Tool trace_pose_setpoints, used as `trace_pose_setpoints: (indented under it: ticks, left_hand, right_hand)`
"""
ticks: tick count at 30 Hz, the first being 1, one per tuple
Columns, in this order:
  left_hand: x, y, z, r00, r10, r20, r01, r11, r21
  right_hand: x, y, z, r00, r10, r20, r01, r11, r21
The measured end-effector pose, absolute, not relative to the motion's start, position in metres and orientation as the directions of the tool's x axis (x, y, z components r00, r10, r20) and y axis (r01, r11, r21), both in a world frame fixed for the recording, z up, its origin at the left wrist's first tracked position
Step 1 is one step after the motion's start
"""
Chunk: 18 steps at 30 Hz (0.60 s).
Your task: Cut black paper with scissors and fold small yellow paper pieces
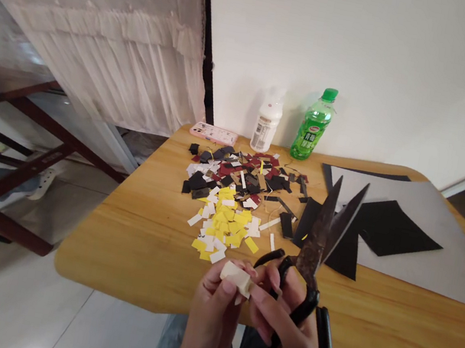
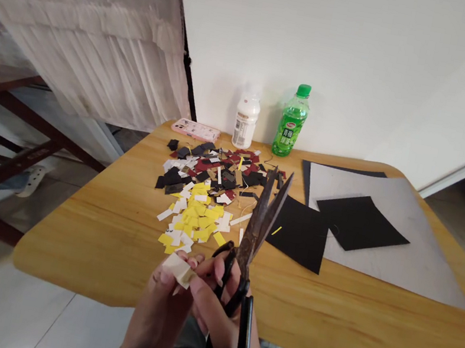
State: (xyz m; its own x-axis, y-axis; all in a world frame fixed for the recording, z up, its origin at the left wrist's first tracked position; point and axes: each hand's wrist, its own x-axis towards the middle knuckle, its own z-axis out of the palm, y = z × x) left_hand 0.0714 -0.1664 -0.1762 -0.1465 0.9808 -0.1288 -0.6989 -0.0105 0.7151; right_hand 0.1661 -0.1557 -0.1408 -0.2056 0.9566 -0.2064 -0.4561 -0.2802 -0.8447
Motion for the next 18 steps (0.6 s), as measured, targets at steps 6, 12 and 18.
trace_pose_setpoints:
  ticks: [6,12,18]
  left_hand:
    - [0.072,-0.163,-0.178,-0.151,0.983,-0.102,-0.715,-0.037,0.698]
    - [0.076,-0.161,-0.173,-0.166,0.977,-0.130,-0.694,-0.023,0.720]
    - [0.078,-0.162,-0.170,-0.184,0.982,-0.048,-0.656,-0.086,0.750]
  right_hand:
    - [0.169,-0.154,-0.154,-0.196,0.968,-0.159,-0.436,-0.232,-0.870]
    - [0.169,-0.156,-0.154,-0.086,0.983,-0.161,-0.391,-0.182,-0.902]
    - [0.172,-0.159,-0.159,-0.076,0.978,-0.197,-0.460,-0.209,-0.863]
